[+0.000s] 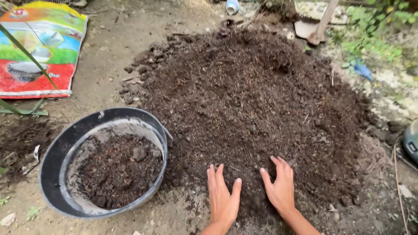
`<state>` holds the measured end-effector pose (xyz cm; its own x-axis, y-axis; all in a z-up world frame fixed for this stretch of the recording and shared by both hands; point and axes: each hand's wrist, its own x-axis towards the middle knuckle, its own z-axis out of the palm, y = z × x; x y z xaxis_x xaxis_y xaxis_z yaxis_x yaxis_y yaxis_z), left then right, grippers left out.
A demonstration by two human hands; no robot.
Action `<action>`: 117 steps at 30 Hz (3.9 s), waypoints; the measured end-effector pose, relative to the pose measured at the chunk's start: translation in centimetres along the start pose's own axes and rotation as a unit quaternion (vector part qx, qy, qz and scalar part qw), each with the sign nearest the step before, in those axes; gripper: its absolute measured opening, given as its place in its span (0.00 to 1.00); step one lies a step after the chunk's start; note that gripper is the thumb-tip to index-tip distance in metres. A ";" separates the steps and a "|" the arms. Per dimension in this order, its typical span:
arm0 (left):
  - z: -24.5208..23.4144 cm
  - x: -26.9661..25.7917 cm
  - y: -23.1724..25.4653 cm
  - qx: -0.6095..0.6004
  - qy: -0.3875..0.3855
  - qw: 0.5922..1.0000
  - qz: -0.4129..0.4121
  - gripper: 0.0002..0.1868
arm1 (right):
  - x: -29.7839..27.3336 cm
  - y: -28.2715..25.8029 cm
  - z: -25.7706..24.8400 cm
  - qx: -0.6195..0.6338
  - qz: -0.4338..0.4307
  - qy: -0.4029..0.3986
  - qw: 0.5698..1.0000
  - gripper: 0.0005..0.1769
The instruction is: The recorder is mixing a large pile of dark soil on the ground using their hands and placing some into a bucket.
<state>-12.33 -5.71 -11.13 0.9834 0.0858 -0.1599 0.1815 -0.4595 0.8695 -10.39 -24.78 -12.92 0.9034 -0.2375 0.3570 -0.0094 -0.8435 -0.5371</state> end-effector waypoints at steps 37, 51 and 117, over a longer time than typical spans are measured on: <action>-1.5 6.9 7.8 -0.434 0.225 0.857 -0.164 0.18 | 6.2 -14.2 2.9 0.701 0.456 -0.103 0.539 0.23; -23.5 9.4 14.6 -0.427 0.376 0.819 -0.079 0.20 | 12.5 -36.4 1.4 0.734 0.346 -0.195 0.550 0.16; -33.5 2.0 -0.5 0.307 -0.011 0.951 -0.023 0.19 | 5.2 -36.0 8.4 0.048 -0.294 -0.354 0.887 0.21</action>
<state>-10.46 24.35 3.79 0.9730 0.1028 -0.2064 0.1838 -0.8863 0.4252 -1.78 8.44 1.86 0.7831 0.6202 0.0464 0.5584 -0.6683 -0.4914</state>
